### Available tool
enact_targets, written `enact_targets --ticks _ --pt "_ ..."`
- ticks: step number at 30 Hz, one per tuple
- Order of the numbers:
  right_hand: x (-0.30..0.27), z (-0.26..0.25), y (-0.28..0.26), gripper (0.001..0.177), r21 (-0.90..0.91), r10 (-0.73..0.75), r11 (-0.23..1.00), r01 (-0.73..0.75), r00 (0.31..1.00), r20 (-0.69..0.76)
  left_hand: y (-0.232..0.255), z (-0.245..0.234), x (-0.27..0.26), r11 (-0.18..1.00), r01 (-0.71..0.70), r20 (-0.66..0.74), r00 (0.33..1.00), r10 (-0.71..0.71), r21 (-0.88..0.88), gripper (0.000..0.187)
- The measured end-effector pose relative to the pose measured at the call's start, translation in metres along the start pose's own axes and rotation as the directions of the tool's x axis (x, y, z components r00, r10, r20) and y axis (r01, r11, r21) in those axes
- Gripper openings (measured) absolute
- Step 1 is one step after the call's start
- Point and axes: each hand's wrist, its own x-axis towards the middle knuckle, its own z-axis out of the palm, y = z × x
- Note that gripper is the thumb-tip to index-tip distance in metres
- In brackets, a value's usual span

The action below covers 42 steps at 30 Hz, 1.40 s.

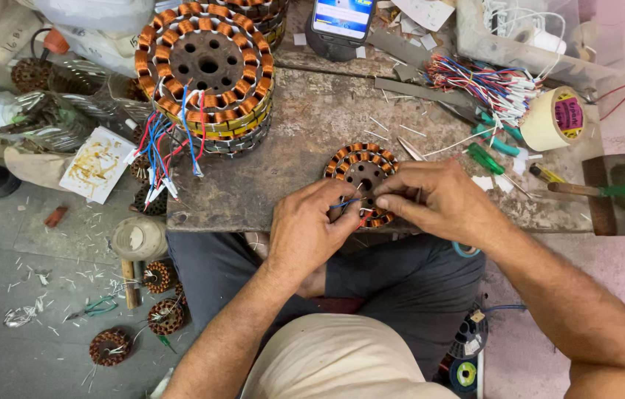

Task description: The person works on a circular copper-wound stator, using scissors to trim wires and a screwdriver to adjust the windings. The person also uses pliers to manipulate the wires and components.

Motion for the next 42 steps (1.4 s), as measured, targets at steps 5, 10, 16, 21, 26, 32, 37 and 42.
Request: enact_targets --ticks 5,10,16,21,26,32,37,42 --pt "0.0 0.013 -0.005 0.02 0.094 0.263 0.959 -0.267 0.963 0.056 0.001 -0.003 0.0 0.999 -0.036 0.012 0.999 0.036 0.001 0.022" --pt "0.008 0.02 0.001 0.016 0.163 0.342 0.917 -0.364 0.928 0.15 -0.003 -0.003 0.001 1.0 -0.01 0.051 0.999 0.01 -0.005 0.02" --pt "0.016 0.03 0.019 0.018 0.432 0.555 0.544 -0.719 0.695 0.457 -0.01 0.002 0.001 0.996 -0.087 0.001 0.996 0.087 0.033 0.019" --pt "0.017 0.024 0.024 0.023 0.545 0.527 0.369 -0.753 0.652 0.545 -0.014 0.005 0.0 0.987 -0.153 -0.057 0.986 0.156 0.054 0.018" --pt "-0.007 0.015 -0.003 0.02 0.058 0.166 0.985 -0.164 0.985 -0.039 -0.014 0.006 0.0 0.99 -0.12 -0.043 0.991 0.123 0.074 0.016" --pt "-0.004 0.018 -0.015 0.028 -0.466 -0.357 0.836 0.291 0.932 -0.058 -0.014 0.007 -0.001 0.99 -0.119 -0.044 0.992 0.122 0.074 0.02" --pt "-0.001 0.022 -0.007 0.021 -0.467 -0.321 0.843 0.269 0.947 -0.033 -0.015 0.007 -0.001 0.988 -0.126 -0.041 0.991 0.13 0.087 0.022" --pt "0.004 0.033 0.015 0.011 0.327 0.418 0.814 -0.48 0.875 0.244 -0.016 0.007 -0.002 0.987 -0.133 -0.046 0.989 0.138 0.094 0.019"
